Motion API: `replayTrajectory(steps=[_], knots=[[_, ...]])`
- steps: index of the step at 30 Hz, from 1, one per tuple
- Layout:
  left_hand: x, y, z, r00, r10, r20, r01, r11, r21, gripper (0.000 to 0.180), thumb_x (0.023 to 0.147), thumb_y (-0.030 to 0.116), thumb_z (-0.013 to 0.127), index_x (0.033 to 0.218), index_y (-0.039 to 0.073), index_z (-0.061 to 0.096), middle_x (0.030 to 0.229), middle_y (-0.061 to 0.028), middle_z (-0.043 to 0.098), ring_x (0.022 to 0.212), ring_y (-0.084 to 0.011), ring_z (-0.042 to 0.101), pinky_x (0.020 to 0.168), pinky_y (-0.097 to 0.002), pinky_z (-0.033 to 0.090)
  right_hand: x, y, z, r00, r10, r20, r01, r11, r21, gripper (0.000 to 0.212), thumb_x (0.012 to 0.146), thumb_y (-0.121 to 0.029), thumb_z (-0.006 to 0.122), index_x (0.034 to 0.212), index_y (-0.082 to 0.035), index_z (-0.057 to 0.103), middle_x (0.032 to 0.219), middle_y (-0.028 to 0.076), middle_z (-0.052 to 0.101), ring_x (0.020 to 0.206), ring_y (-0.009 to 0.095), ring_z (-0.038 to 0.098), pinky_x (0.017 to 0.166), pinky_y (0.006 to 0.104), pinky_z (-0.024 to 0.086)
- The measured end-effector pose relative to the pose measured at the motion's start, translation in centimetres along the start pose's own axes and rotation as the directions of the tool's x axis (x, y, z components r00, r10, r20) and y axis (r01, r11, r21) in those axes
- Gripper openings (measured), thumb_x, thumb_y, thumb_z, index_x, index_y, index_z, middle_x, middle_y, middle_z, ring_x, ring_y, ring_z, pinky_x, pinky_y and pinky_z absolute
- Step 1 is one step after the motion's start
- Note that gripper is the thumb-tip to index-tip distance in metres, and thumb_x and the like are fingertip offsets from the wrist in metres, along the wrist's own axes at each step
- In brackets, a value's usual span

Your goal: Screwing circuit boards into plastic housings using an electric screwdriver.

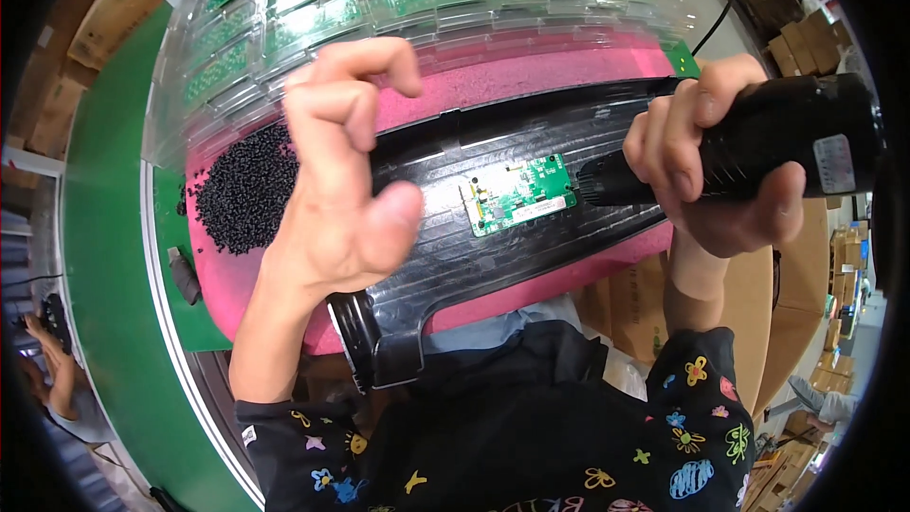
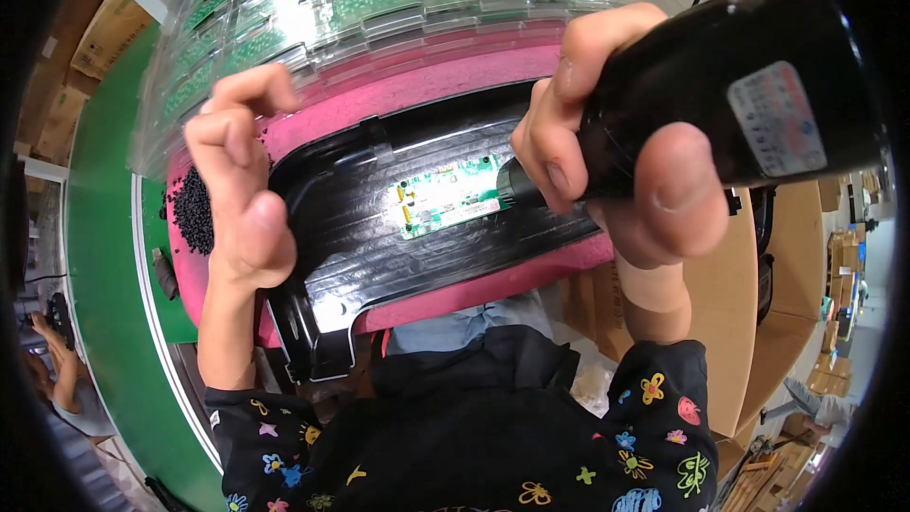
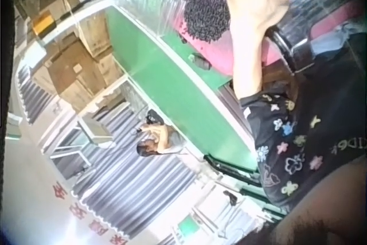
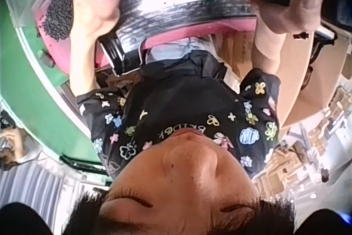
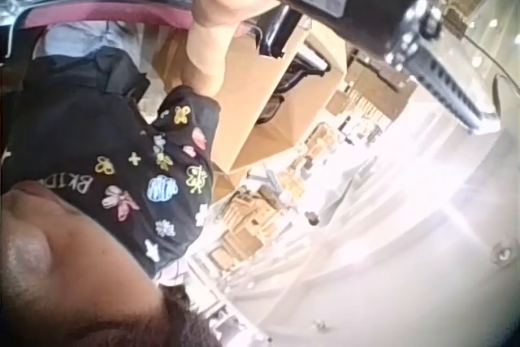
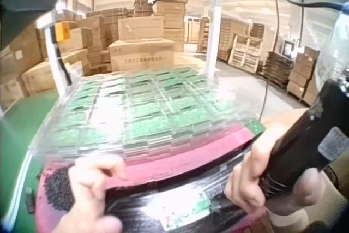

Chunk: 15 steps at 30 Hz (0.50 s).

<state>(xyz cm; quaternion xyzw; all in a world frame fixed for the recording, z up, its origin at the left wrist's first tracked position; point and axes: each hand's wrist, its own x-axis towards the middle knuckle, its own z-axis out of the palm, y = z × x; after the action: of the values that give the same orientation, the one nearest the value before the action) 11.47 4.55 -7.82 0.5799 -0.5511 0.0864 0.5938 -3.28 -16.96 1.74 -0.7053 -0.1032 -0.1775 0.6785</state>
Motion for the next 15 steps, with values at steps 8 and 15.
replayTrajectory(steps=[8, 15], knots=[[0.4, 0.8, 0.1, 0.989, -0.037, -0.145, 0.039, 0.999, 0.006, 0.036, 0.080, -0.004, 0.049, 0.107, 0.004, 0.028, 0.108, -0.0207, 0.043, 0.093, -0.0226, 0.041, 0.087, -0.0353, 0.038, -0.3, 0.9, -0.4, 0.999, 0.005, -0.031, -0.004, 1.000, 0.027, 0.060, 0.087, -0.061, 0.060, 0.102, -0.005, 0.045, 0.060, -0.002, 0.049, 0.044, 0.008, 0.043, 0.048, 0.0228, 0.035], [1.3, 1.9, 0.8, 0.978, -0.207, 0.023, 0.198, 0.959, 0.201, 0.028, 0.074, -0.011, 0.055, 0.100, -0.001, 0.049, 0.091, -0.0135, 0.053, 0.085, -0.0302, 0.052, 0.081, -0.0371, 0.044, 0.0, 1.5, -0.6, 0.999, 0.042, -0.001, -0.042, 0.999, 0.005, 0.060, 0.087, -0.062, 0.060, 0.103, -0.005, 0.046, 0.060, -0.003, 0.048, 0.044, 0.006, 0.043, 0.046, 0.0219, 0.034]])
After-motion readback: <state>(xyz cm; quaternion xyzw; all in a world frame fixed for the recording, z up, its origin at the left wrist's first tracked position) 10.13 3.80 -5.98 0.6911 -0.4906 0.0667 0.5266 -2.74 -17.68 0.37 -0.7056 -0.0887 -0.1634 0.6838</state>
